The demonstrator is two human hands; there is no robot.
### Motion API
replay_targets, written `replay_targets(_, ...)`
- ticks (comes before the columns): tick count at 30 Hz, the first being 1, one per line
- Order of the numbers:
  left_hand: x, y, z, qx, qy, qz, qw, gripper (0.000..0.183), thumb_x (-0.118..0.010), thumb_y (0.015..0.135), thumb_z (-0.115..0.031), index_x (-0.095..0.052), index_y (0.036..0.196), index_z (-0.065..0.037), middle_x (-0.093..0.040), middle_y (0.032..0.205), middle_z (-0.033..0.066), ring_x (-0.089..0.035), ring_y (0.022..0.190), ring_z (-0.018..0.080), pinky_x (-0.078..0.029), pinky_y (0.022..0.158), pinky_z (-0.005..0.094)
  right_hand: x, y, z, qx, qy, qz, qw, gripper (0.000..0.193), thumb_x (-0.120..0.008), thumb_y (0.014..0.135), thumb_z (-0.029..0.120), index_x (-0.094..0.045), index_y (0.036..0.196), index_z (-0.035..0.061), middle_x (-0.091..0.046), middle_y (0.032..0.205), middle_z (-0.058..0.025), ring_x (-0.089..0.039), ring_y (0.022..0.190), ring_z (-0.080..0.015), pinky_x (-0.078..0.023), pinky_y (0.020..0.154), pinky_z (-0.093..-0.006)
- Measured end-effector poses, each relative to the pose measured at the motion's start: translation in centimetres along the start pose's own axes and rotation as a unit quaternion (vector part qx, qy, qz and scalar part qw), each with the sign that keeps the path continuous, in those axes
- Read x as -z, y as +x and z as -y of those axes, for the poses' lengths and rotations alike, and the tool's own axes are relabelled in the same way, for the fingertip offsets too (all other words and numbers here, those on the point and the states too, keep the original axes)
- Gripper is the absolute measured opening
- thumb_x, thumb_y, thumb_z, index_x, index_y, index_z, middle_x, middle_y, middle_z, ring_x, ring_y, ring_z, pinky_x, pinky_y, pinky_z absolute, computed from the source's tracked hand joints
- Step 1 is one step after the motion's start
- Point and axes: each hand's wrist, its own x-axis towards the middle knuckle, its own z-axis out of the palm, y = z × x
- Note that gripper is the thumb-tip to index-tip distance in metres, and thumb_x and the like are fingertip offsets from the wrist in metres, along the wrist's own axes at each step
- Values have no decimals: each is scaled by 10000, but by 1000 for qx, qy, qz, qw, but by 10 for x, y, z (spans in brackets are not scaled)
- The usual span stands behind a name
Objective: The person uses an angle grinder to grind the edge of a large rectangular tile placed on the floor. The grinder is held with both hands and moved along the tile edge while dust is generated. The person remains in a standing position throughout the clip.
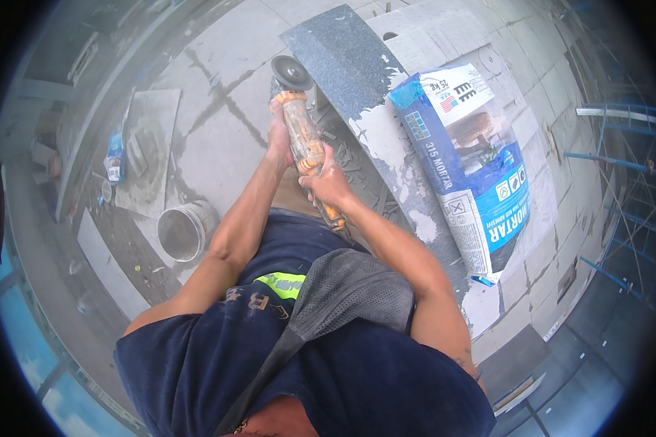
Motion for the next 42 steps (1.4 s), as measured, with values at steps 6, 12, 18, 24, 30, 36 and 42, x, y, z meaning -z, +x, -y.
replay_targets(6, 7, -2, 9, 14, 5, 6, 1000, 827, -284, 992, -807, -549, 1259, -70, -647, 892, 163, -687, 715, 330, -615, 632, 501, 0, -12, -3, -6, -1, -8, 1000, 954, -719, 852, 41, -114, 1589, 83, -684, 1029, -202, -650, 549, -202, -540, 461, -364)
replay_targets(12, 7, -9, 13, 18, 25, 4, 1000, 845, -264, 984, -822, -537, 1296, -86, -654, 911, 178, -688, 723, 342, -611, 626, 506, -2, -21, -5, -11, 6, -6, 1000, 956, -716, 856, 45, -109, 1595, 87, -681, 1001, -180, -648, 548, -195, -543, 466, -359)
replay_targets(18, 9, -3, 10, 14, 31, -3, 999, 848, -278, 977, -829, -546, 1293, -89, -660, 921, 190, -696, 736, 355, -614, 631, 506, -1, -18, 1, -16, 16, -1, 1000, 960, -714, 853, 57, -106, 1596, 81, -673, 991, -180, -643, 542, -191, -533, 452, -357)
replay_targets(24, 1, -2, -1, 5, 18, -3, 1000, 835, -311, 985, -813, -572, 1230, -58, -659, 883, 175, -691, 700, 334, -615, 630, 493, -3, -2, -5, 0, 43, 5, 999, 989, -720, 842, 64, -87, 1603, 65, -674, 1019, -192, -636, 525, -198, -522, 441, -362)
replay_targets(30, -4, 11, -15, -8, 10, -12, 1000, 827, -328, 992, -799, -579, 1209, -41, -656, 871, 169, -691, 696, 326, -623, 641, 494, -2, 17, 7, 21, 30, 3, 999, 965, -715, 845, 47, -105, 1592, 59, -677, 1036, -193, -636, 519, -203, -522, 427, -359)
replay_targets(36, -3, 28, -24, -11, 13, -9, 1000, 819, -331, 995, -793, -582, 1191, -38, -654, 866, 167, -694, 702, 328, -627, 642, 493, -1, 30, 19, 21, 39, 9, 999, 925, -709, 844, 21, -144, 1575, 67, -664, 1032, -175, -629, 525, -192, -515, 412, -344)
replay_targets(42, 1, 38, -27, -8, 12, 1, 1000, 817, -320, 1000, -789, -581, 1193, -39, -654, 871, 165, -694, 707, 327, -624, 636, 492, -1, 34, 27, 16, 27, 11, 999, 912, -690, 859, 0, -140, 1580, 94, -638, 996, -148, -612, 548, -182, -508, 408, -337)
